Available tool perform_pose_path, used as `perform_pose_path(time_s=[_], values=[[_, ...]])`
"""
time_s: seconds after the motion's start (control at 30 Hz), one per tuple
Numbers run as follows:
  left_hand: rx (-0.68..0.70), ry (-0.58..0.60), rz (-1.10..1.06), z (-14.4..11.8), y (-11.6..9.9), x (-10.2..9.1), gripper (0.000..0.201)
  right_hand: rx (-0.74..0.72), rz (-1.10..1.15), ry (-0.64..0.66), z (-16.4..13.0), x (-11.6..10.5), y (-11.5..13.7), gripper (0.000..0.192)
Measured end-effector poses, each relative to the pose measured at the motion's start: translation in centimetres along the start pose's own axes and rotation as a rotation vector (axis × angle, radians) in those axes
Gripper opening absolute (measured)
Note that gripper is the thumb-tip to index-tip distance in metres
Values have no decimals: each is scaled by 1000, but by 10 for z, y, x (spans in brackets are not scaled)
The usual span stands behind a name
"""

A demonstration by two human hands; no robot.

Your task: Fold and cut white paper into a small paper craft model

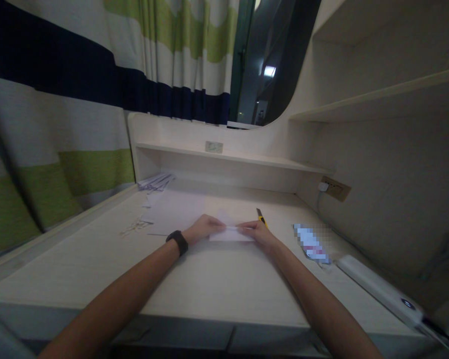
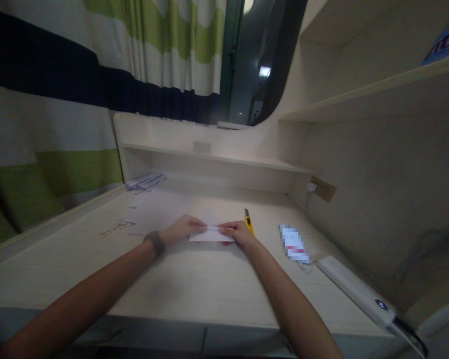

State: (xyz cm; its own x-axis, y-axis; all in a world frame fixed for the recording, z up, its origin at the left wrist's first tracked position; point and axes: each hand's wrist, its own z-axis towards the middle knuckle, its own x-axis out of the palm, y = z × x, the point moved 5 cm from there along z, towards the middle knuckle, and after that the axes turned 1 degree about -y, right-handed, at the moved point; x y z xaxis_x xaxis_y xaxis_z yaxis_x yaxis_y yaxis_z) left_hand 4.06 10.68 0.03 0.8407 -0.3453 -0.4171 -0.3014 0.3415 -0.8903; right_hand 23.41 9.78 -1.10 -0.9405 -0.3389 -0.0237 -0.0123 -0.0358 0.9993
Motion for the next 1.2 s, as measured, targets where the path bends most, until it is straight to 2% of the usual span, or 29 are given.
perform_pose_path(time_s=[0.2,0.47,0.63,0.83,0.97,1.2], values=[[46,-5,-24,1,1,-1,42,6,47,-41,0,1,-1,38],[10,-22,-34,-2,-3,-2,41,15,88,-53,3,-2,-4,35],[19,-45,-28,-3,-9,-2,35,-31,87,-56,4,0,-4,31],[20,-48,-21,-4,-13,-2,36,-38,49,-126,4,-1,-4,42],[33,-22,-116,-6,-13,1,41,-54,-27,-96,3,3,-2,36],[-48,36,-251,-11,-17,9,46,-72,-71,-109,2,5,3,36]])
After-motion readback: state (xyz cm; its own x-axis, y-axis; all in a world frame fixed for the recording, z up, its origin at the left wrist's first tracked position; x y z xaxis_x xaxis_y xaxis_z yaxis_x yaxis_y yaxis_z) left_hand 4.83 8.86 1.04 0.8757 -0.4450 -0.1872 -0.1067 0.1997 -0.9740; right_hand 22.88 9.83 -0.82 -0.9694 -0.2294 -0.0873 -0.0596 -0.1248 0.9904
